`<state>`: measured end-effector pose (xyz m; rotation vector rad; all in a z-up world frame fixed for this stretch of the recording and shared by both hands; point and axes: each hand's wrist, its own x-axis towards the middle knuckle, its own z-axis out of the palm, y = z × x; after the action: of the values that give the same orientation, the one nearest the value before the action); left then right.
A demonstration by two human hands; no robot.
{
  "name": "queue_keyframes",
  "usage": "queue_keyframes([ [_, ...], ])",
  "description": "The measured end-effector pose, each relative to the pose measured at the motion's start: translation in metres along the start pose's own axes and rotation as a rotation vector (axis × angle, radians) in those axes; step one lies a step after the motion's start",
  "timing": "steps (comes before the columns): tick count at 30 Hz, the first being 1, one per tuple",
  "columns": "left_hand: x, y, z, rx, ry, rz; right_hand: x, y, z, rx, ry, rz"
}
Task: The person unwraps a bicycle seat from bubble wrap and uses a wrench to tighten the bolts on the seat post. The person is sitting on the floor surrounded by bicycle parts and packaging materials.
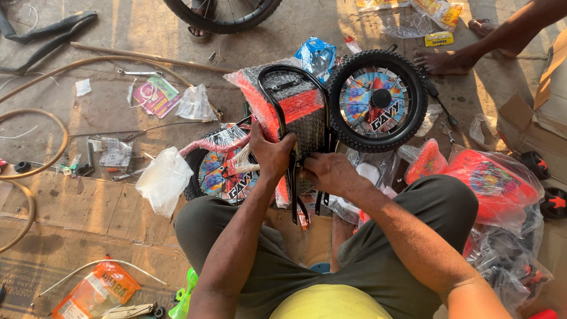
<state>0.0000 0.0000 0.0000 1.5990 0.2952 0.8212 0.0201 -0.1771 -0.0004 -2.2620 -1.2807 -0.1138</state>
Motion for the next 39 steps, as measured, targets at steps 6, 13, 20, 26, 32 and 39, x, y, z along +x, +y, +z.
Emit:
queue_keyframes([
  [6, 0.000, 0.000, 0.001, 0.045, -0.034, -0.046, 0.006, 0.000, -0.007, -0.040, 0.006, -0.007],
  [13, -0.002, 0.000, 0.000, 0.083, -0.045, -0.014, 0.015, -0.018, -0.022, -0.262, 0.022, -0.112],
  [20, -0.003, -0.001, 0.002, 0.158, -0.067, -0.060, 0.007, -0.014, -0.016, -0.371, 0.064, -0.207],
  [26, 0.001, -0.001, -0.004, -0.037, 0.041, 0.002, 0.000, -0.023, 0.023, 0.490, 0.161, 0.391],
  [32, 0.017, 0.011, -0.011, -0.249, 0.172, -0.078, 0.003, -0.027, 0.052, 1.307, 0.126, 1.044],
  [39, 0.034, 0.002, -0.029, -0.293, 0.238, -0.037, -0.012, 0.014, 0.027, 0.548, 0.210, 0.382],
])
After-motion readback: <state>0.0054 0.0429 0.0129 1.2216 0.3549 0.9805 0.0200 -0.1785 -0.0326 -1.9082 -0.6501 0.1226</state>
